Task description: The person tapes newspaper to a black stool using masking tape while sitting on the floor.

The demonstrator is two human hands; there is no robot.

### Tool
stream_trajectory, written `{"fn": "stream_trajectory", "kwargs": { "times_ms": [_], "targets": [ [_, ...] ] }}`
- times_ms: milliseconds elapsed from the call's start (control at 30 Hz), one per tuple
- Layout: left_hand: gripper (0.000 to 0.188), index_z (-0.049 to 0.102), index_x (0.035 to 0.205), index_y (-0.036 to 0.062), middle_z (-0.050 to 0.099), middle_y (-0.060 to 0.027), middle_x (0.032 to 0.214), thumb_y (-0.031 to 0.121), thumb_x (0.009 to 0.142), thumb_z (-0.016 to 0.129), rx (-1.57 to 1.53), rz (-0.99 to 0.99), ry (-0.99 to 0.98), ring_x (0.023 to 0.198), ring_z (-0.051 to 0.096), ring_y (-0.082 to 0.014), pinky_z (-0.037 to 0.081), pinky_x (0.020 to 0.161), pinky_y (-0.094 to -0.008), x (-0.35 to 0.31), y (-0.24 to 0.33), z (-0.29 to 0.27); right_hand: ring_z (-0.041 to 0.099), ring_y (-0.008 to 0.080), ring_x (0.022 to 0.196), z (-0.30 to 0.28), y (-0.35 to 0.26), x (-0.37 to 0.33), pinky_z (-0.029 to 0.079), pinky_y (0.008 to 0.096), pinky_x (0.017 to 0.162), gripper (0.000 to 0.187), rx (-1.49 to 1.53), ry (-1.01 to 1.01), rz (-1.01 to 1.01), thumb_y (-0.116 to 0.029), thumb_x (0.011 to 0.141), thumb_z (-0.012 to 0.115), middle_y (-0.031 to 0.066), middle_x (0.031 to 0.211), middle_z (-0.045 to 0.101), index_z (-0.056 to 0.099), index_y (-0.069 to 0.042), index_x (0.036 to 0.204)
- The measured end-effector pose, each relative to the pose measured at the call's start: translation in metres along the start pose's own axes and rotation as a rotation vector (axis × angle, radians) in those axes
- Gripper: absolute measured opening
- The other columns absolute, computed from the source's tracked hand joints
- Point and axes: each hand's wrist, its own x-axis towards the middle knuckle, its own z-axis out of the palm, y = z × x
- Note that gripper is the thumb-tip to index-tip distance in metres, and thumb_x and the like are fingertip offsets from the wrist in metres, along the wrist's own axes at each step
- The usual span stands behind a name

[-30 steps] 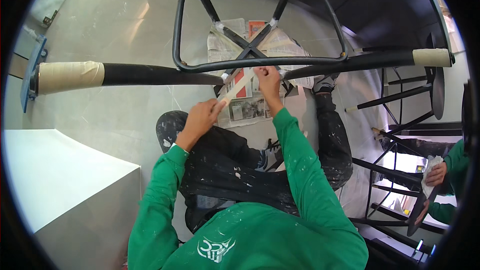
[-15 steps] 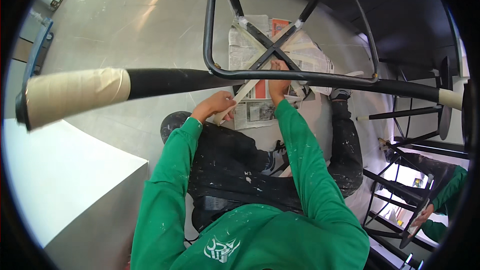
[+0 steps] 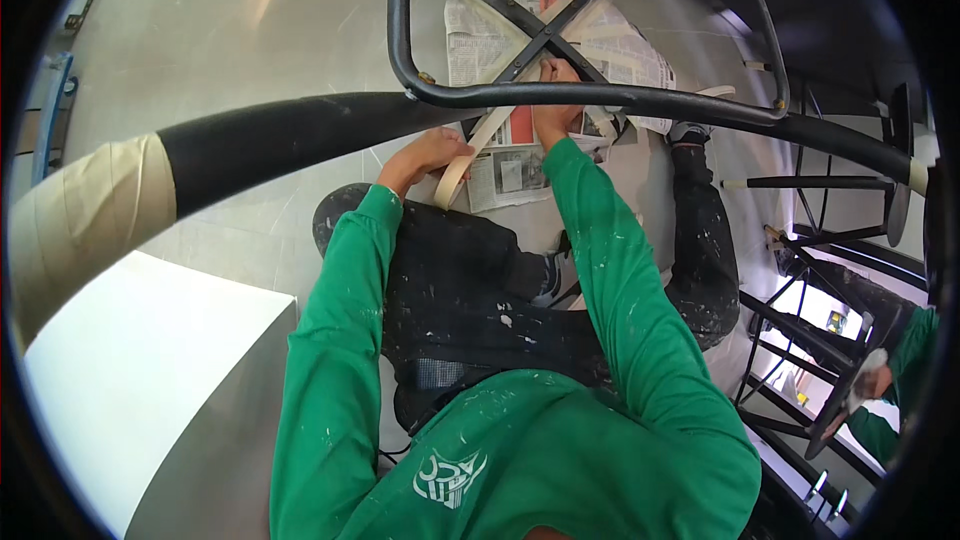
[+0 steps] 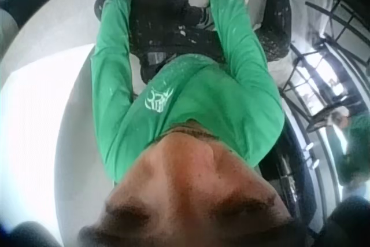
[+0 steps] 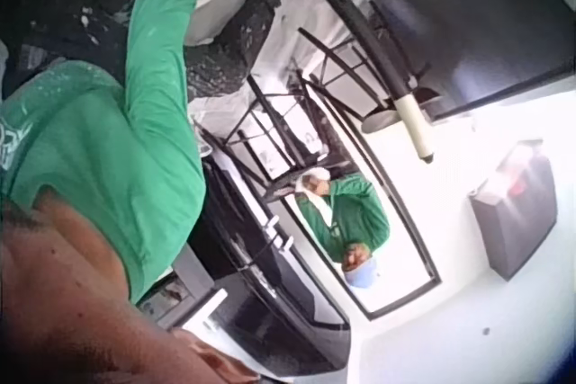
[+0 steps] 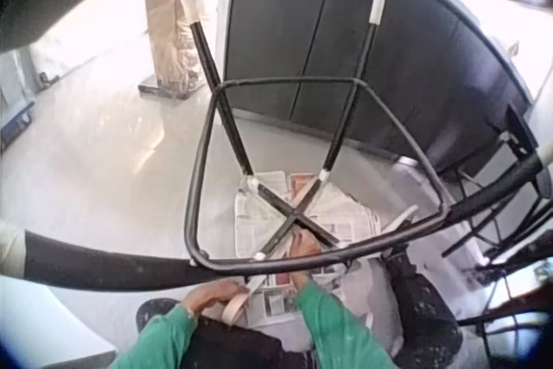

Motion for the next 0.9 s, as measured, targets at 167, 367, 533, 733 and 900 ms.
{"fn": "stream_trajectory", "kwargs": {
  "times_ms": [167, 367, 533, 733, 900],
  "targets": [
    [0.018, 0.067, 0.087, 0.006, 0.07, -0.0058, 0.081, 0.022, 0.095, 0.07, 0.026, 0.005, 0.038, 0.069, 0.071, -0.0191, 0.06, 0.067, -0.0337, 0.002, -0.003, 0.0, 0.069, 0.0384, 0.088, 0.001, 0.003, -0.001, 0.051, 0.0468, 0.08, 0.019, -0.045, -0.014, 0.029, -0.023, 0.099, 0.068, 0.0175, 0.093, 0.073, 0.072, -0.004, 0.095],
    [0.026, 0.068, 0.083, 0.0084, 0.061, -0.0014, 0.076, 0.031, 0.096, 0.069, 0.16, 0.083, 0.092, 0.069, 0.054, -0.0131, 0.042, 0.065, -0.0329, 0.001, -0.006, -0.001, 0.069, 0.0399, 0.088, 0.005, 0.002, -0.002, 0.051, 0.0502, 0.076, 0.01, -0.052, -0.003, 0.054, -0.019, 0.095, 0.071, 0.0154, 0.093, 0.073, 0.07, -0.009, 0.096],
    [0.023, 0.068, 0.083, 0.0059, 0.063, -0.0039, 0.076, 0.026, 0.094, 0.071, 0.134, 0.089, 0.098, 0.066, 0.06, -0.0159, 0.049, 0.06, -0.0331, 0.01, -0.012, -0.005, 0.07, 0.0393, 0.093, 0.004, -0.002, -0.001, 0.052, 0.0492, 0.082, 0.015, -0.105, -0.027, 0.054, -0.022, 0.098, 0.069, 0.0162, 0.098, 0.074, 0.072, -0.008, 0.099],
    [0.02, 0.069, 0.085, 0.003, 0.065, -0.006, 0.074, 0.022, 0.092, 0.071, 0.108, 0.07, 0.127, 0.061, 0.062, -0.0185, 0.053, 0.055, -0.0353, 0.024, -0.019, -0.006, 0.071, 0.0388, 0.096, 0.003, -0.003, -0.001, 0.053, 0.0486, 0.084, 0.018, -0.135, -0.038, 0.056, -0.024, 0.099, 0.068, 0.0164, 0.101, 0.075, 0.072, -0.007, 0.103],
    [0.021, 0.069, 0.083, 0.0013, 0.067, -0.008, 0.075, 0.021, 0.091, 0.072, 0.102, 0.043, 0.142, 0.058, 0.061, -0.0188, 0.05, 0.051, -0.036, 0.031, -0.02, -0.003, 0.07, 0.0394, 0.097, 0.004, -0.002, -0.002, 0.052, 0.0481, 0.086, 0.019, -0.123, -0.024, 0.044, -0.025, 0.099, 0.068, 0.0166, 0.102, 0.075, 0.072, -0.007, 0.105]
  ]
}}
